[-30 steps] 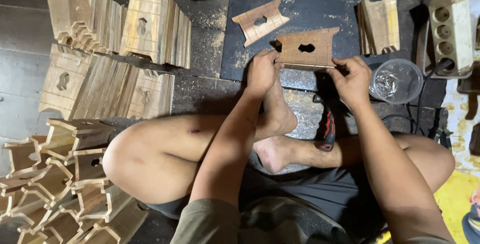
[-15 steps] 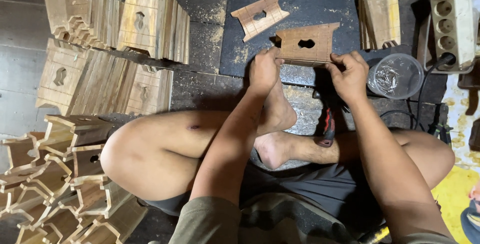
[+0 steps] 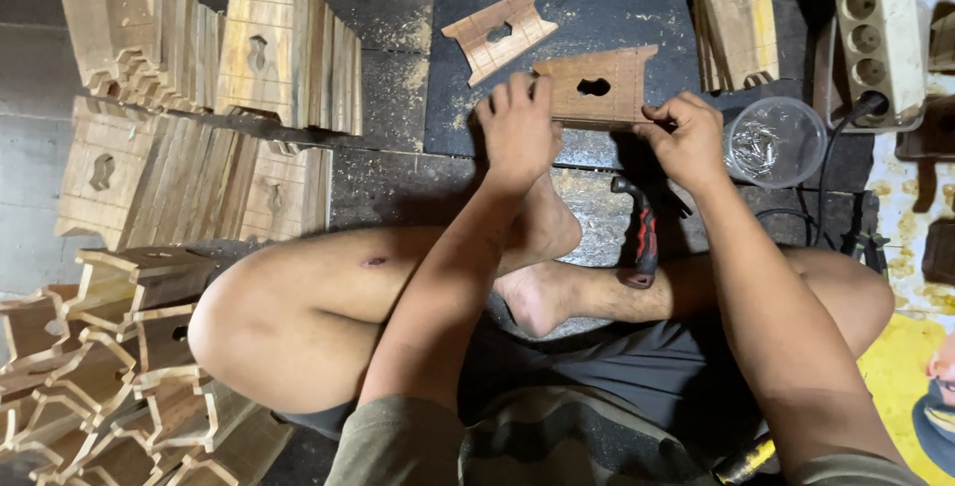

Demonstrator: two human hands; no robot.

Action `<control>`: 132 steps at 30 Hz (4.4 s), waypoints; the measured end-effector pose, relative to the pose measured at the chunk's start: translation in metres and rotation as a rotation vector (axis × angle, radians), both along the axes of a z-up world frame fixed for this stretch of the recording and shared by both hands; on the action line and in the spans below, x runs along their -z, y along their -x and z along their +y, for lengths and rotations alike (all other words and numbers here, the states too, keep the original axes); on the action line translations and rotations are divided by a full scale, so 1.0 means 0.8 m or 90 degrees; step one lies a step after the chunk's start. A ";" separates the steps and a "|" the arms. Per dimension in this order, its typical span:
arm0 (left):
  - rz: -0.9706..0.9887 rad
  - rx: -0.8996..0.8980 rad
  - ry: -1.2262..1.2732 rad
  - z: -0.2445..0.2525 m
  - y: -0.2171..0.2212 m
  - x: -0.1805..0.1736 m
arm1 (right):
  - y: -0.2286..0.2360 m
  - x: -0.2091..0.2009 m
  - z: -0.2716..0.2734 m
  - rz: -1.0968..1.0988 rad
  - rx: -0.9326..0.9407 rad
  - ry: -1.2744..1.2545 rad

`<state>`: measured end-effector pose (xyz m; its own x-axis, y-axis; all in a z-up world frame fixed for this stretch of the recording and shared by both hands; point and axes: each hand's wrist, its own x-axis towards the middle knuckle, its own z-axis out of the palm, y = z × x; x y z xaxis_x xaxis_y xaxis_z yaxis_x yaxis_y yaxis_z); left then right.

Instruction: The person sits on the floor and assembles small wooden frames by hand. They pick up nails from a container, place them into pre-drilled holes on the wooden pieces, and hammer them in to secure the joints. The person repeats this process for multiple frames, stacking the completed ones nearby.

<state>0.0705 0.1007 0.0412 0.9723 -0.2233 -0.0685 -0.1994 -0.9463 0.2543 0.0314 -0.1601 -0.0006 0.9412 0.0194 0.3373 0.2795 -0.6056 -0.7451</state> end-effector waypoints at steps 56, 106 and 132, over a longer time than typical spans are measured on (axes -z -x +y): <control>0.164 0.362 0.085 -0.036 -0.057 -0.009 | 0.022 0.019 0.004 0.021 0.016 -0.065; 0.139 0.366 0.096 -0.035 -0.054 0.009 | 0.043 -0.058 -0.193 0.387 0.051 0.411; 0.145 0.375 0.054 -0.034 -0.053 -0.003 | -0.006 -0.116 -0.025 0.167 -0.230 0.249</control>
<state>0.1128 0.0734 0.0433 0.6484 -0.7297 -0.2169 -0.6123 -0.6692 0.4211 0.0359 -0.1800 0.0921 0.9032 0.4293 -0.0028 0.3547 -0.7500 -0.5582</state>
